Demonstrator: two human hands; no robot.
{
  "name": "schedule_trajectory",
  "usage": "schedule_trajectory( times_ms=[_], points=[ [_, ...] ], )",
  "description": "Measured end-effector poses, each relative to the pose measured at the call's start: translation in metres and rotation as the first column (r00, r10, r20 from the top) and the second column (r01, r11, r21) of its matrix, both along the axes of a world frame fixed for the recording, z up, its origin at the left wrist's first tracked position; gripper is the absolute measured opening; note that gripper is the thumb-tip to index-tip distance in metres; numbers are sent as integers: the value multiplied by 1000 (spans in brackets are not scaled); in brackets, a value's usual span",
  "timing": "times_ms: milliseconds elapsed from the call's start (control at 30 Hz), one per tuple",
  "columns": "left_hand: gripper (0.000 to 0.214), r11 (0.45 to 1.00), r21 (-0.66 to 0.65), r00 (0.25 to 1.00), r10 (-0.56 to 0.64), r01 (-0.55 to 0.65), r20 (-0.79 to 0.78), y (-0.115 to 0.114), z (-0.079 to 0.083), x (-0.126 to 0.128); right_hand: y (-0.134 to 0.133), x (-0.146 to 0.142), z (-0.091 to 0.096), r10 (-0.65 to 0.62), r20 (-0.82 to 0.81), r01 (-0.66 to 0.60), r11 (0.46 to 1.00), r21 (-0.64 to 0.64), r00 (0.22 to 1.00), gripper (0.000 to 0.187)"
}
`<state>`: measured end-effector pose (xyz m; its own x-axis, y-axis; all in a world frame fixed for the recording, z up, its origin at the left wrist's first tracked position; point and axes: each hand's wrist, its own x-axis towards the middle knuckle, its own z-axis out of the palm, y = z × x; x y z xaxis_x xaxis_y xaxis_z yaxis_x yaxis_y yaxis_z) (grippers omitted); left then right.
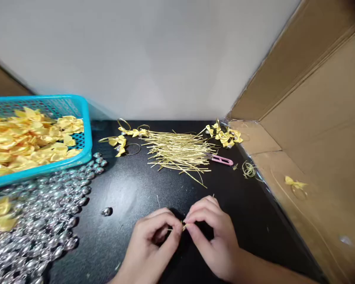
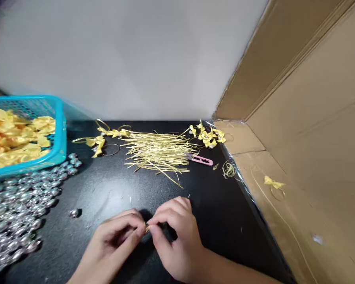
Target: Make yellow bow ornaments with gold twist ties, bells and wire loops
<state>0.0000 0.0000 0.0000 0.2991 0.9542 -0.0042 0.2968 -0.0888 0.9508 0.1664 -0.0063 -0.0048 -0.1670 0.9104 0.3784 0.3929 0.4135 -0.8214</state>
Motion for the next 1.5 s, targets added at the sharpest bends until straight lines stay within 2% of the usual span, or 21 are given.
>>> schedule_trajectory(
  times_ms=[233,500,800,1033,1200,1333,1500],
  points=[
    [23,998,-45,999,36,-36,-5,-1,-5,1,0,0,-1,-9,15,9,1000,-8,1000,12],
    [27,977,-208,998,60,-53,31,-3,-8,1,1,-1,-1,-13,12,13,1000,-10,1000,13],
    [27,969,-232,995,98,-87,34,-2,-4,2,-2,-1,-2,-32,29,34,998,-54,999,16],
    [23,960,-271,995,91,-76,44,-2,-5,3,0,-1,-5,-36,47,35,999,21,998,12],
    [19,944,-322,993,95,-67,72,-2,-3,3,-1,1,-5,-31,121,14,990,141,992,15],
    [19,954,-291,994,96,-76,56,-2,-2,3,-2,2,-5,-43,182,4,978,208,982,16],
    [14,970,-229,996,86,-79,20,-1,-3,4,-3,3,-8,-45,221,0,980,200,974,16]
  ],
)
